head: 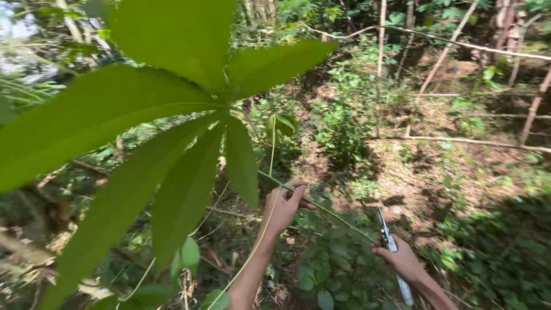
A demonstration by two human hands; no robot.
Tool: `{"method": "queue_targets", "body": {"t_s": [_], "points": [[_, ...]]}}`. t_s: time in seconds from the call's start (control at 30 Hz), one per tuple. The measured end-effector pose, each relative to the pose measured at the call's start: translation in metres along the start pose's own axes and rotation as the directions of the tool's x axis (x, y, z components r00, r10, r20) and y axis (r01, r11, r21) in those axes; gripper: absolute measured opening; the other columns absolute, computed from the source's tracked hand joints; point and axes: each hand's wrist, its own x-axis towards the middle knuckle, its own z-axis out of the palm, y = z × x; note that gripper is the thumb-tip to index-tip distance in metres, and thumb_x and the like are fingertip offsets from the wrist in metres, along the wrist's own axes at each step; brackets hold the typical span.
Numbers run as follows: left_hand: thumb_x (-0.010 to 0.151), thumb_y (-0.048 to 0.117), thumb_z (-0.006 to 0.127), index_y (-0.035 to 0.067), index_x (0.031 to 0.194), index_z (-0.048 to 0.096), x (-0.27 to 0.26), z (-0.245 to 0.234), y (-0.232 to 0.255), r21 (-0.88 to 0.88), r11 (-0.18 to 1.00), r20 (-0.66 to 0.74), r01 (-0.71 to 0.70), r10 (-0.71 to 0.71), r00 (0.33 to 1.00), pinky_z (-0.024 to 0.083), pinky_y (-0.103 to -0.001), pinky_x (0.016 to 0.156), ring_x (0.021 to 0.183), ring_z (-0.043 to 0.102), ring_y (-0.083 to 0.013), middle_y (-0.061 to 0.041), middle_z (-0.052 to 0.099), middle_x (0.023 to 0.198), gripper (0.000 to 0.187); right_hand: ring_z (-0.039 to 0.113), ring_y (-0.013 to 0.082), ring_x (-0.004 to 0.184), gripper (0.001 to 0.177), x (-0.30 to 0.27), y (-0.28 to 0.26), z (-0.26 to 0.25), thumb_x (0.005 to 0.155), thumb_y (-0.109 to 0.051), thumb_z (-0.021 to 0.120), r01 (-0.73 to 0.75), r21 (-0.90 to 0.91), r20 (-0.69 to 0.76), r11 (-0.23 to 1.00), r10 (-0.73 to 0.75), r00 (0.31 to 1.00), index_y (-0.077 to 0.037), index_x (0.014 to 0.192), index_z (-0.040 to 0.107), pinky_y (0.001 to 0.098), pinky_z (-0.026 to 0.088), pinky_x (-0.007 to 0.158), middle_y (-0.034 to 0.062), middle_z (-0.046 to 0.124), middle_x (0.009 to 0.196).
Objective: Pruning small branches and vines from a tree in a wooded area using handheld shears.
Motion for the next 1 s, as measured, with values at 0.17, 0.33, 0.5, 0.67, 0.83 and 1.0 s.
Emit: {"method": "queue_targets", "body": {"t_s": [0.17,0.33,0.5,0.67,0.83,1.0], "points": [[0.103,0.025,0.058,-0.002,0.121,0.072,0.006,0.055,-0.014,0.027,0.998,0.053,0.059,-0.061,0.997,0.060,-0.031,0.066,0.076,0.079,-0.0206,-0.011,0.076,0.086,0.035,0.054,0.0174,0.068,0.042,-0.032,0.027,-0.058,0.086,-0.026,0.075,-0.067,-0.083,-0.092,0.994,0.059,0.994,-0.008,0.124,0.071,0.0325,0.044,0.063,0.0056,0.058,0.076],[0.100,0.022,0.060,-0.006,0.118,0.068,0.020,0.104,-0.031,-0.158,0.982,0.115,0.102,-0.084,0.990,0.061,-0.034,0.066,0.075,0.079,-0.0244,-0.012,0.069,0.080,0.034,0.064,0.0192,0.078,0.054,-0.074,0.038,-0.108,0.080,-0.014,0.073,-0.040,0.515,0.028,0.856,0.030,0.999,0.003,0.129,0.062,0.0370,0.052,0.075,0.0084,0.067,0.086],[0.103,0.023,0.058,-0.011,0.110,0.069,0.039,0.158,-0.072,-0.198,0.978,0.242,0.065,-0.015,0.970,0.062,-0.032,0.068,0.080,0.080,-0.0250,-0.008,0.072,0.082,0.037,0.064,0.0186,0.085,0.055,-0.123,0.044,-0.146,0.078,-0.010,0.069,-0.031,0.699,0.024,0.715,0.020,1.000,0.008,0.129,0.058,0.0401,0.052,0.080,0.0096,0.068,0.098],[0.104,0.023,0.058,-0.006,0.117,0.070,0.046,0.201,-0.079,-0.181,0.981,0.276,0.069,-0.017,0.961,0.060,-0.031,0.070,0.086,0.082,-0.0257,-0.012,0.065,0.081,0.034,0.059,0.0186,0.083,0.057,-0.161,0.059,-0.171,0.083,-0.015,0.071,-0.031,0.723,0.106,0.690,-0.066,0.992,0.007,0.132,0.053,0.0367,0.049,0.083,0.0094,0.063,0.094],[0.103,0.024,0.055,-0.004,0.115,0.070,0.036,0.227,-0.061,-0.142,0.976,0.263,0.163,-0.121,0.957,0.057,-0.030,0.070,0.086,0.081,-0.0226,-0.014,0.078,0.093,0.035,0.057,0.0162,0.079,0.051,-0.165,0.076,-0.174,0.079,-0.023,0.073,-0.185,0.564,0.223,0.804,0.067,0.972,0.000,0.121,0.057,0.0358,0.050,0.081,0.0056,0.062,0.090],[0.101,0.024,0.055,-0.004,0.116,0.070,0.034,0.235,-0.057,-0.115,0.980,0.251,0.161,-0.128,0.960,0.063,-0.034,0.075,0.083,0.081,-0.0231,-0.015,0.079,0.093,0.035,0.052,0.0161,0.074,0.047,-0.145,0.082,-0.170,0.081,-0.025,0.072,-0.250,0.671,0.236,0.698,0.118,0.964,-0.001,0.118,0.057,0.0346,0.048,0.080,0.0065,0.059,0.084]]}}
